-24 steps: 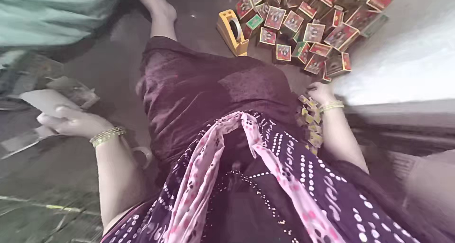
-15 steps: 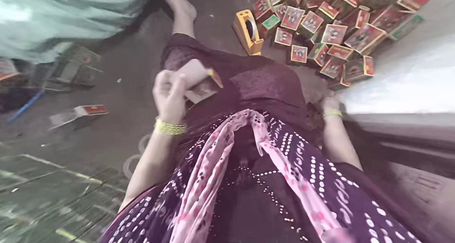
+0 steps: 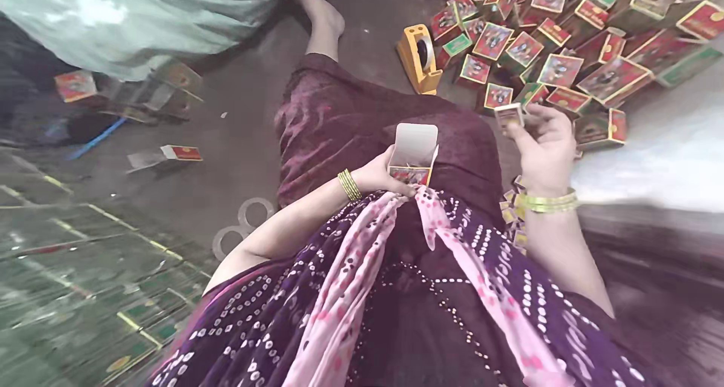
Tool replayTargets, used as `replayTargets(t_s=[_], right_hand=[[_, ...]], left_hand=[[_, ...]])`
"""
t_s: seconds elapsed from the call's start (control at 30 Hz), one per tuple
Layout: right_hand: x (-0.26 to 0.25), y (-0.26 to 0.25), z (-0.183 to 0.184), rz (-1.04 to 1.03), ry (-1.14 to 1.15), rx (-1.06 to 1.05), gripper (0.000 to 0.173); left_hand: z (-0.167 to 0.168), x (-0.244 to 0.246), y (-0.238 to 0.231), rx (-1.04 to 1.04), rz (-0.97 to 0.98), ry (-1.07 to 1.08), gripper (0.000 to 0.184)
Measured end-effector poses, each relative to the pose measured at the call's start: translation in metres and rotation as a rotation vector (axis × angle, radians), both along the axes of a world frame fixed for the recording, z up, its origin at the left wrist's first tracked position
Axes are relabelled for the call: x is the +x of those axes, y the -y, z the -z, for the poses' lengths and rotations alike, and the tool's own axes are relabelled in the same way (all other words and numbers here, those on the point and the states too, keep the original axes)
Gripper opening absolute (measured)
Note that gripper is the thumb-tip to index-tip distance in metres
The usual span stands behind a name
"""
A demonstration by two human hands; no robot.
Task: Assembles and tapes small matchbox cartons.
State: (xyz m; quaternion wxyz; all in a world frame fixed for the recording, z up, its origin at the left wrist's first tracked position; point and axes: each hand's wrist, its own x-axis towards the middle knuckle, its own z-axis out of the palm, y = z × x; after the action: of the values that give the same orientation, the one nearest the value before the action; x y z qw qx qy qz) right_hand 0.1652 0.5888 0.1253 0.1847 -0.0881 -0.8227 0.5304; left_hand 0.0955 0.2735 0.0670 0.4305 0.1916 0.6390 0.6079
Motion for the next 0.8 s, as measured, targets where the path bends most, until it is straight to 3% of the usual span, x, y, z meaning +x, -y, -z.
replayTargets(t_s=[0.13,0.27,0.4,0.5,0.7,0.8], right_hand=[[-0.005,0.071,-0.037,-0.434,-0.285,0.397,0.021],[-0.013,0.108,-0.04,-0.7,-0.372,0.773,0.026],[-0.024,0.117,-0.032,-0.874,-0.403,0.769,0.022],[-0.03,0.117,-0.019,-0.874,-0.402,0.723,0.019],[-0.024,0.122,-0.006,-0.927,-0.414,0.83,0.017],[-0.023,0.121,-0.002,-0.944,-0.434,0.823,0.019]], left_hand=[[0.005,0.002,0.0,0.112,-0.079,-0.127,0.094],[0.005,0.001,0.002,0.182,-0.149,-0.169,0.08],[0.012,-0.006,0.007,0.22,-0.135,-0.203,0.074],[0.014,-0.007,0.009,0.208,-0.112,-0.229,0.079],[0.02,-0.009,0.01,0.137,-0.101,-0.208,0.086],[0.019,-0.012,0.009,0.05,-0.007,-0.307,0.091]])
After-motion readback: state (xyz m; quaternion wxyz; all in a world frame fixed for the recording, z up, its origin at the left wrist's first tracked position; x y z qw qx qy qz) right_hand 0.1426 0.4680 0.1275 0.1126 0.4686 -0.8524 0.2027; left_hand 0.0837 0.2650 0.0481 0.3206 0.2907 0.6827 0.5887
